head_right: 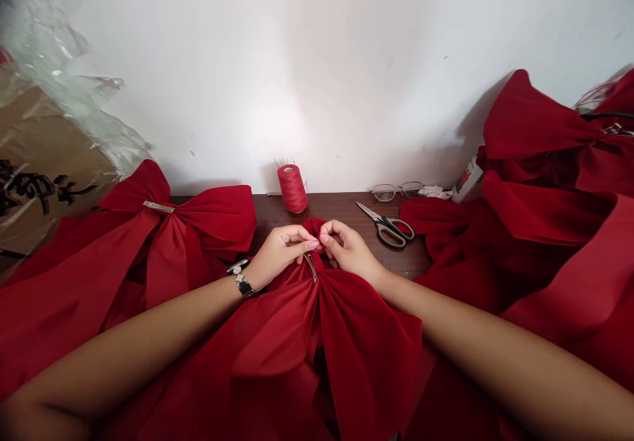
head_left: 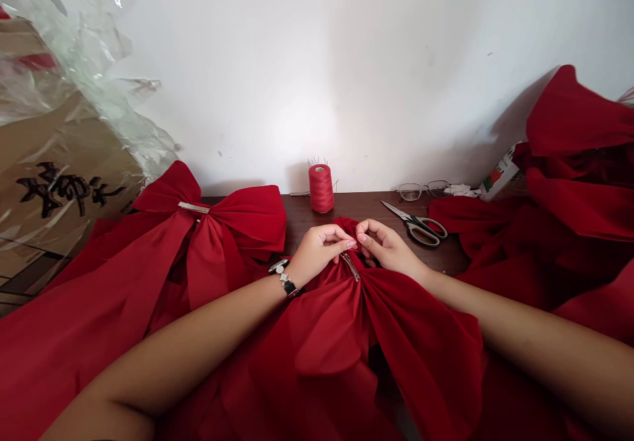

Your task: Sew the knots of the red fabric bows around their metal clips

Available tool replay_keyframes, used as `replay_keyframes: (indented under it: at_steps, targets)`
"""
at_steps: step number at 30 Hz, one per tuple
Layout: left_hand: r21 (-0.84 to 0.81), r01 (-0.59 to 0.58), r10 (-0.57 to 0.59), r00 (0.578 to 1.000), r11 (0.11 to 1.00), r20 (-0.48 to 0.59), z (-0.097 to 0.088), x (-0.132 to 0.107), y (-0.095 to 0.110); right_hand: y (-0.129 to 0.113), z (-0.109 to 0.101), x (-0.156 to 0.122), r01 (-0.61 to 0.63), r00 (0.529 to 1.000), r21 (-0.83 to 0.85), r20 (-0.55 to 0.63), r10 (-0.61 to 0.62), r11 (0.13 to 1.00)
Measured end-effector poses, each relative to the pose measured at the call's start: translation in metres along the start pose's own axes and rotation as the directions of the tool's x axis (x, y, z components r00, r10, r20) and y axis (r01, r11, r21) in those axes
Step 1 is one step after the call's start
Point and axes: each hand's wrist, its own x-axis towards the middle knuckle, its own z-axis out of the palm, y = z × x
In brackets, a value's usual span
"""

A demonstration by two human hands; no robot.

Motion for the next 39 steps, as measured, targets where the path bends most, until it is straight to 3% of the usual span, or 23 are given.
replay_keyframes:
  at_steps: [39]
  targets:
    - [0.005, 0.023, -0.023, 1.0, 1.0, -0.003, 0.0001, -0.0014, 0.0052, -0.0021, 0.0006, 0.0015, -0.007, 0.999, 0.049, -0.051, 0.009, 0.999]
